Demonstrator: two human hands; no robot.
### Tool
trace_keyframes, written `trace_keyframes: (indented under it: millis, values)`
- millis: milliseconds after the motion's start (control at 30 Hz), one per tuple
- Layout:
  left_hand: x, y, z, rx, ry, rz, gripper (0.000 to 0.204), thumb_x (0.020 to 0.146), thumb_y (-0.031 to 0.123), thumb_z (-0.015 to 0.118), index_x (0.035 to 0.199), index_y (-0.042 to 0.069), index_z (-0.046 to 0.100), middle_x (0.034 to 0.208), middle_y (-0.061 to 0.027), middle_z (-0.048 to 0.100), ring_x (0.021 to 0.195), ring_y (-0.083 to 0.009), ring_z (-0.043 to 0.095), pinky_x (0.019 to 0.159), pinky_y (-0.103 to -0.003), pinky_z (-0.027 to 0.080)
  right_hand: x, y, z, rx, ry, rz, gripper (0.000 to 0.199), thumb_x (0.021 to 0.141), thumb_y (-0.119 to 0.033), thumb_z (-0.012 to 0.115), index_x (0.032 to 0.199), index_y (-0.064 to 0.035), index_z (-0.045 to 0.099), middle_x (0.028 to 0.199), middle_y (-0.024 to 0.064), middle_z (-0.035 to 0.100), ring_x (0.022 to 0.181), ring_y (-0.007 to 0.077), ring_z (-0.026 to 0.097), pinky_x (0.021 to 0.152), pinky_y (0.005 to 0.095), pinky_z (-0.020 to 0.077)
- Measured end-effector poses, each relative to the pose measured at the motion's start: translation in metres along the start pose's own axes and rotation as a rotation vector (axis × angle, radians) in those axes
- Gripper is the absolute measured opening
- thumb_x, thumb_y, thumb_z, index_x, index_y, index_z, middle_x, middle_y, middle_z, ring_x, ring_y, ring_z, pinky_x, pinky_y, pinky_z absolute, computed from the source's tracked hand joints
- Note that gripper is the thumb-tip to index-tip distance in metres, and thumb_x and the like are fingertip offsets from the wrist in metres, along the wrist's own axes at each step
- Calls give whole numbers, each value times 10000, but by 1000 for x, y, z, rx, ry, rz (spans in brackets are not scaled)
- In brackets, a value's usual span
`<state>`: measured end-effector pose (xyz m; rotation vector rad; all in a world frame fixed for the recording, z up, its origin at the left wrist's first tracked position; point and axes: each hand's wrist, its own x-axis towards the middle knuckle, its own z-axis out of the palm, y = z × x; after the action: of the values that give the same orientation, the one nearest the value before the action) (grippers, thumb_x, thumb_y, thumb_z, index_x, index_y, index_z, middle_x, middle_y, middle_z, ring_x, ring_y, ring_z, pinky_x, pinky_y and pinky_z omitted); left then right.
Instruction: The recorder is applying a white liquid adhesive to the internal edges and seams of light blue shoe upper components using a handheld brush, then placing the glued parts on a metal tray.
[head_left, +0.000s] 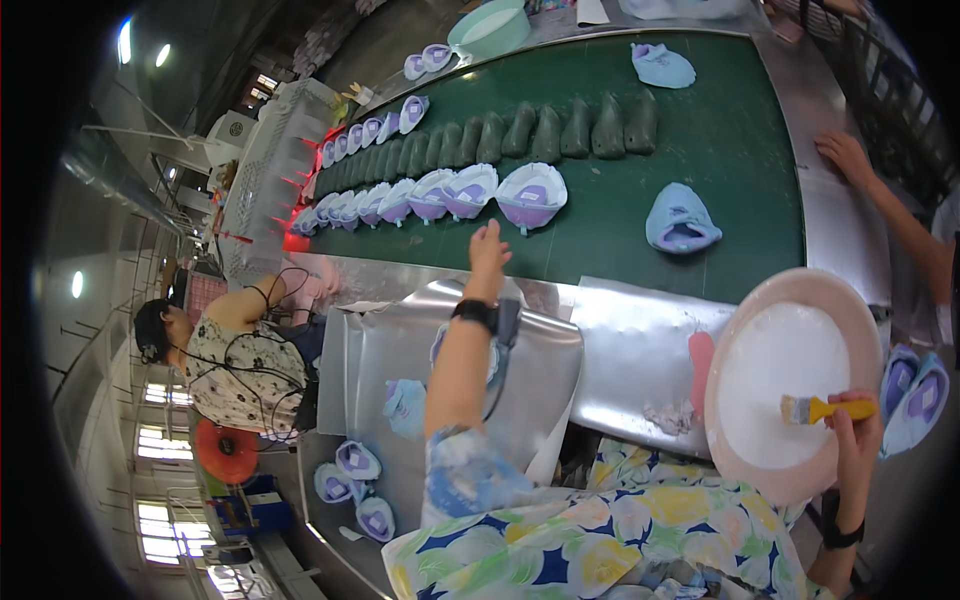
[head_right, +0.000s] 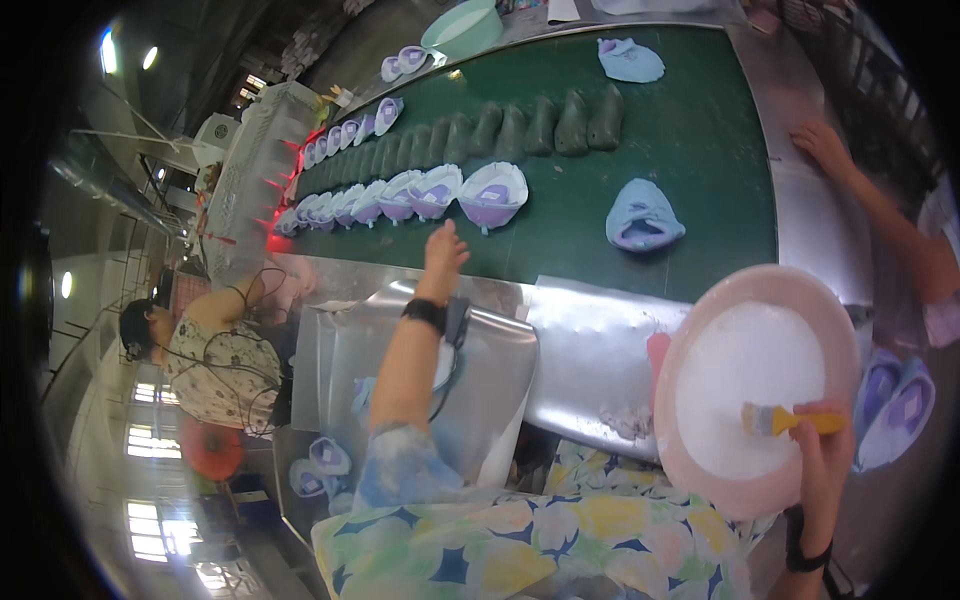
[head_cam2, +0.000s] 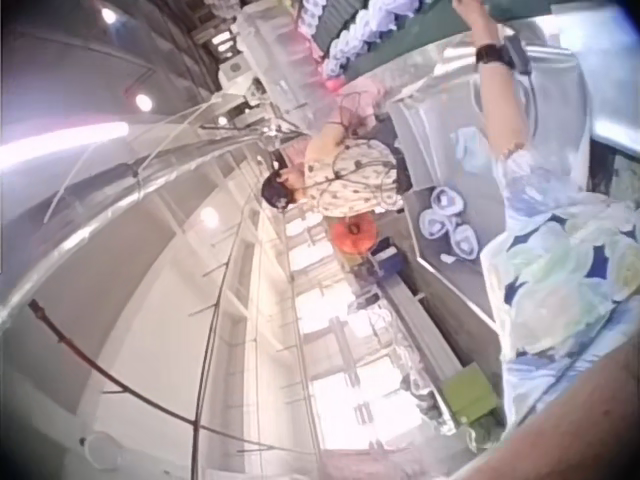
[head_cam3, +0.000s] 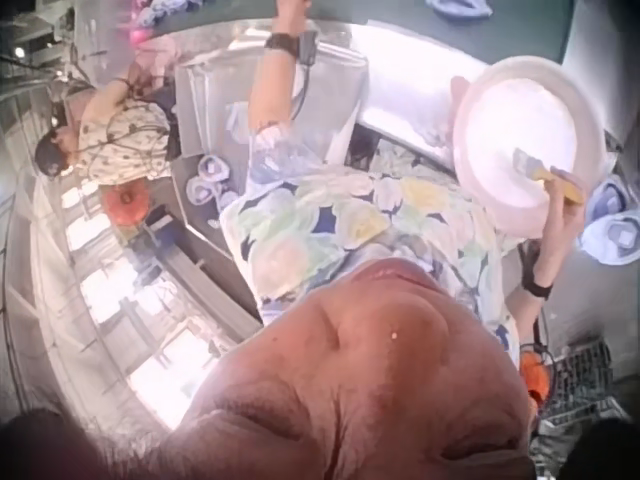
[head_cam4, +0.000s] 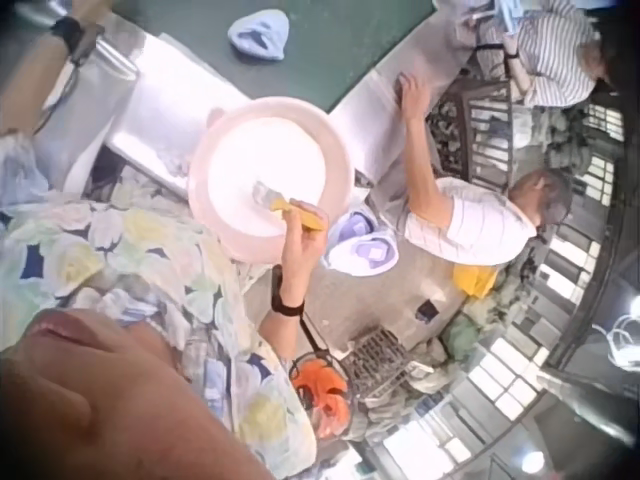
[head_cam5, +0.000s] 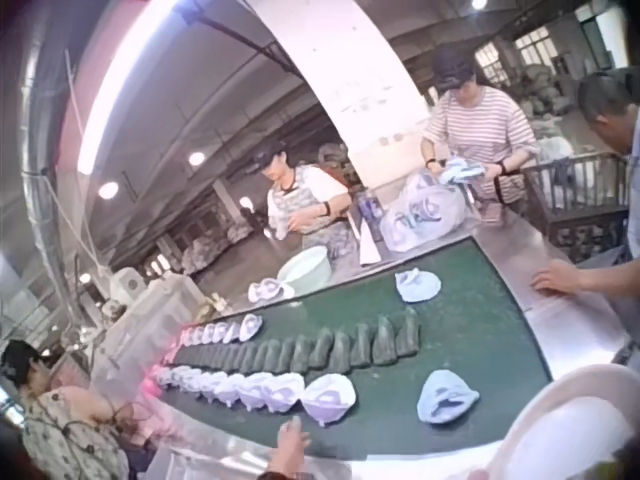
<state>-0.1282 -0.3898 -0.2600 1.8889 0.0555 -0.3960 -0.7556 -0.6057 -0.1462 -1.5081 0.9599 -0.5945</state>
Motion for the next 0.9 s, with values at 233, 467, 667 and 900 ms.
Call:
trace_keyframes:
  millis: [233, 467, 667, 900]
  values:
    - [60, -30, 117, 337, 515, -131, 694, 1002, 600, 407, 1301, 0, 585, 1330, -230, 594, 1261, -429, 523, 1014, -551, 405, 1, -19, 7, -92, 39, 117, 179, 951, -46, 595, 1120, -5, 558, 1067, 82, 598, 950, 154, 586, 826, 265, 498]
    - [62, -39, 111, 507, 673, 42, 547, 1081, 406, 292, 1098, 20, 680, 1124, -203, 703, 1117, -404, 646, 941, -546, 465, 6, -31, 21, -115, 7, 132, 189, 947, -24, 597, 1131, -2, 559, 1075, 108, 622, 966, 163, 604, 843, 270, 498]
    - [31, -4, 115, 389, 608, 515, 403, 890, 90, 580, 1286, 16, 574, 1261, -184, 609, 1216, -372, 539, 1041, -486, 426, 6, -24, 20, -98, 20, 131, 199, 930, 18, 591, 1126, 5, 556, 1068, 116, 644, 954, 171, 621, 863, 297, 506]
    - [-81, 28, 233, 876, -834, 1179, 511, 803, 63, 704, 1295, 185, 640, 1356, -140, 561, 1290, -360, 477, 1052, -430, 446, 15, -20, 20, -328, -28, -130, 116, 933, -46, 646, 1031, 7, 614, 1008, 100, 688, 923, 167, 666, 821, 280, 516]
